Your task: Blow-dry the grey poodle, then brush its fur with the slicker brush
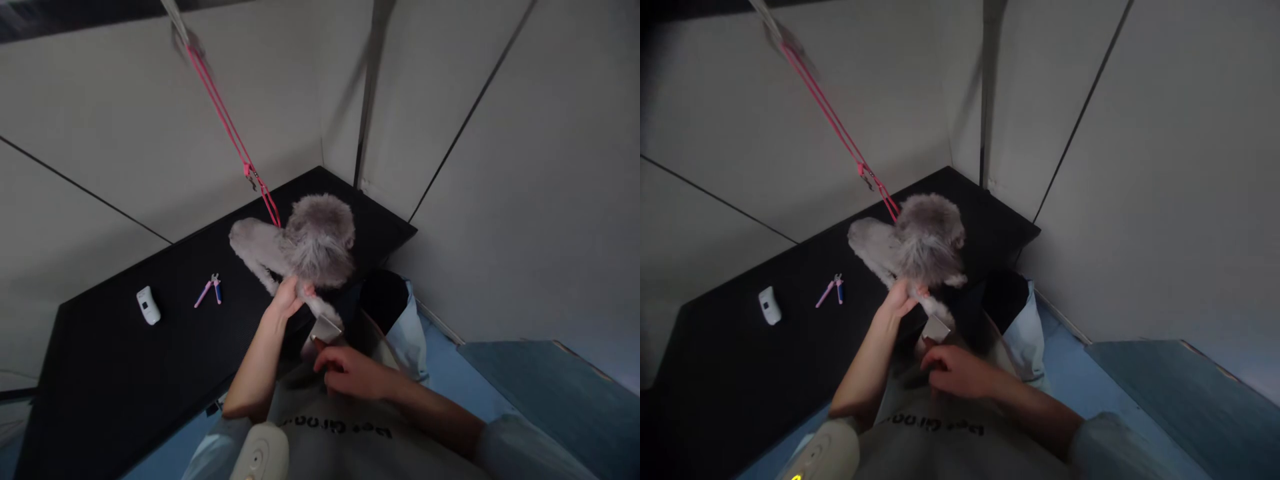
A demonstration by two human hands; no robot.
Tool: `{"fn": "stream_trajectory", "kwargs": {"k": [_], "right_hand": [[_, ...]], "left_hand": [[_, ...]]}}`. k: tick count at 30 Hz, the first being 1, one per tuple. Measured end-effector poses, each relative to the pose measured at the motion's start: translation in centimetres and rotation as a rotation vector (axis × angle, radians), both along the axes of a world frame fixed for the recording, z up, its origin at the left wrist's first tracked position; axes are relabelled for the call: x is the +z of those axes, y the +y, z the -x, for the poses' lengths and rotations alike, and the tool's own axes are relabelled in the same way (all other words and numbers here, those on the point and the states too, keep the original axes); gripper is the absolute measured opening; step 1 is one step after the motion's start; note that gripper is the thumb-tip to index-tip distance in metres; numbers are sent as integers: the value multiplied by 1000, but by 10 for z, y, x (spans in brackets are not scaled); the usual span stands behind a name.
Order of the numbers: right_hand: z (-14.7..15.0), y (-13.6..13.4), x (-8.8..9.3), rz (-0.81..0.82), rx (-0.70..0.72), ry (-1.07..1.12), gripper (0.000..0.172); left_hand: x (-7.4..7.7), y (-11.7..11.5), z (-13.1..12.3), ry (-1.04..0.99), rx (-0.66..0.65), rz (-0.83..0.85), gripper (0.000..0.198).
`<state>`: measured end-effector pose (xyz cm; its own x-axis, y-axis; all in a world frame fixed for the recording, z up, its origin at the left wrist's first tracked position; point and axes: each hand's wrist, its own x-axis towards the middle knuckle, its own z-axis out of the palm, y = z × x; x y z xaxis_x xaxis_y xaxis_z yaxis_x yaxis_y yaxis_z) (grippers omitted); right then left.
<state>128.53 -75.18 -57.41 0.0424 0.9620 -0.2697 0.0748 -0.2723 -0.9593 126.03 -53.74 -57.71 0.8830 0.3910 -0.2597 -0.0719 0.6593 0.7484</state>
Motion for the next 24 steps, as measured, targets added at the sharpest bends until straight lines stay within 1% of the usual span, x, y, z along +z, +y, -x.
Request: {"fn": "stream_trajectory", "kwargs": {"k": [1, 3, 5, 6, 7, 9, 10, 11, 12, 14, 15, 16, 19, 20, 22, 23, 24], "right_hand": [[1, 0, 4, -27, -1, 72, 22], [1, 3, 7, -124, -88, 165, 15], [4, 6, 3, -175, -167, 218, 13], [6, 5, -2, -156, -149, 259, 13], [9, 4, -6, -114, -84, 314, 14], [14, 2, -13, -20, 99, 439, 13], [15, 2, -15, -5, 154, 489, 12], [16, 4, -16, -22, 155, 526, 12], [16, 7, -18, -64, 100, 549, 13], [14, 15, -21, -156, -75, 564, 13], [14, 18, -24, -174, -124, 562, 13], [14, 21, -26, -167, -121, 561, 14], [13, 20, -34, -98, 17, 613, 14], [12, 19, -35, -104, 11, 653, 13], [9, 17, -39, -162, -100, 700, 14], [7, 16, -42, -188, -162, 692, 14], [7, 15, -44, -197, -194, 674, 16]], "left_hand": [[1, 0, 0, 13, 16, 31, 26], [3, 1, 1, 67, 35, 90, 30], [4, 2, 3, 96, 64, 141, 31], [4, 3, 5, 95, 81, 165, 31], [4, 4, 6, 85, 96, 190, 31], [3, 5, 9, 70, 112, 239, 32], [2, 5, 9, 67, 117, 259, 33], [0, 5, 10, 66, 120, 273, 34], [-2, 5, 10, 66, 122, 282, 35], [-8, 2, 10, 74, 117, 289, 38], [-12, 0, 11, 76, 115, 291, 40], [-16, -2, 12, 78, 113, 293, 40], [-28, -8, 17, 67, 155, 297, 39], [-32, -10, 18, 76, 168, 299, 39], [-36, -11, 21, 118, 158, 308, 40], [-37, -12, 22, 136, 146, 311, 41], [-37, -12, 22, 138, 144, 307, 41]]}}
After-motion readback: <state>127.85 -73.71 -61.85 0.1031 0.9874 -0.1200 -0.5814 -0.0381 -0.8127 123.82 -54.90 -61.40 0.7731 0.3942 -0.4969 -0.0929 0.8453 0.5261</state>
